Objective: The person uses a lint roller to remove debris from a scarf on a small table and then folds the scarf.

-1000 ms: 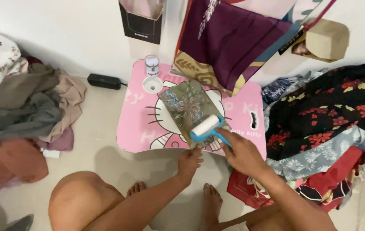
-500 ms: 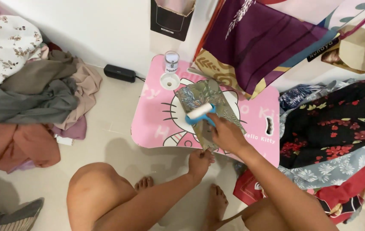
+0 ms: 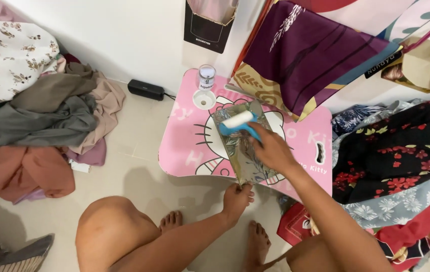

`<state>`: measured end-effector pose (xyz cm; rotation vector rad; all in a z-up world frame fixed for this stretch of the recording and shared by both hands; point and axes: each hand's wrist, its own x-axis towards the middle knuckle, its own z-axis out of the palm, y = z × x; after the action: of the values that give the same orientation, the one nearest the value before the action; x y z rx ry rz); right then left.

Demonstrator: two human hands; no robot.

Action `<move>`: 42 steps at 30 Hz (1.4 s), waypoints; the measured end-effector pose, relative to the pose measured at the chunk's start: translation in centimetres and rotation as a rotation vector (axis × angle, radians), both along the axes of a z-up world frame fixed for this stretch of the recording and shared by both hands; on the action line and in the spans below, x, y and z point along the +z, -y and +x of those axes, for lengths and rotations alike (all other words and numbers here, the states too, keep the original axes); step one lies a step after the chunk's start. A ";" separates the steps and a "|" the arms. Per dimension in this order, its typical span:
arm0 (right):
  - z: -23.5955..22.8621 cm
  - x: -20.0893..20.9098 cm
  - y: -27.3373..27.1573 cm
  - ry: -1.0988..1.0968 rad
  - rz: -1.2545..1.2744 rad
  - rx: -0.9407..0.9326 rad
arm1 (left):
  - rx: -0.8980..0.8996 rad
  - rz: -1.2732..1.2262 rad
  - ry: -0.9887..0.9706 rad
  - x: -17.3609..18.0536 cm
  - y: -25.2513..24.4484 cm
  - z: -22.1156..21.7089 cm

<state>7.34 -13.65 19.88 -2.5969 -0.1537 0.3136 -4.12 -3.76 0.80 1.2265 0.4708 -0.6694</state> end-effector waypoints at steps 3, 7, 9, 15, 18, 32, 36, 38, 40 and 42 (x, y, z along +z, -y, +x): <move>-2.7 2.9 2.2 -0.086 -0.147 -0.037 | -0.013 -0.043 -0.021 3.2 -0.6 0.6; -5.9 2.8 4.3 -0.207 -0.249 -0.062 | 0.014 -0.103 -0.060 2.4 0.1 1.0; -6.8 1.7 5.1 -0.279 -0.294 -0.078 | 0.028 -0.106 -0.036 1.9 0.3 1.1; -3.7 -0.6 4.2 -0.207 -0.323 -0.021 | 0.027 -0.098 -0.047 0.9 0.3 0.7; -1.2 -0.9 3.1 -0.153 -0.256 -0.001 | 0.014 -0.080 -0.064 1.9 0.1 0.8; 1.4 -0.4 5.5 0.112 -0.230 -0.027 | -0.734 0.572 1.573 6.3 3.3 0.7; -2.3 2.2 7.8 -0.005 -0.230 -0.129 | -0.865 0.922 1.675 2.3 5.2 3.7; -3.0 1.5 9.1 -0.067 -0.273 -0.131 | -0.897 0.941 1.629 1.5 5.8 3.6; -2.9 0.6 9.7 -0.127 -0.309 -0.130 | -0.932 0.967 1.580 1.1 6.0 3.7; -2.4 -0.2 9.7 -0.146 -0.289 -0.128 | -1.100 0.908 1.454 1.3 5.9 3.7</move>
<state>4.91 -23.38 19.70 -2.8374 0.1176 0.5101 -0.43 -9.67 2.11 2.4444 -1.3628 -0.2251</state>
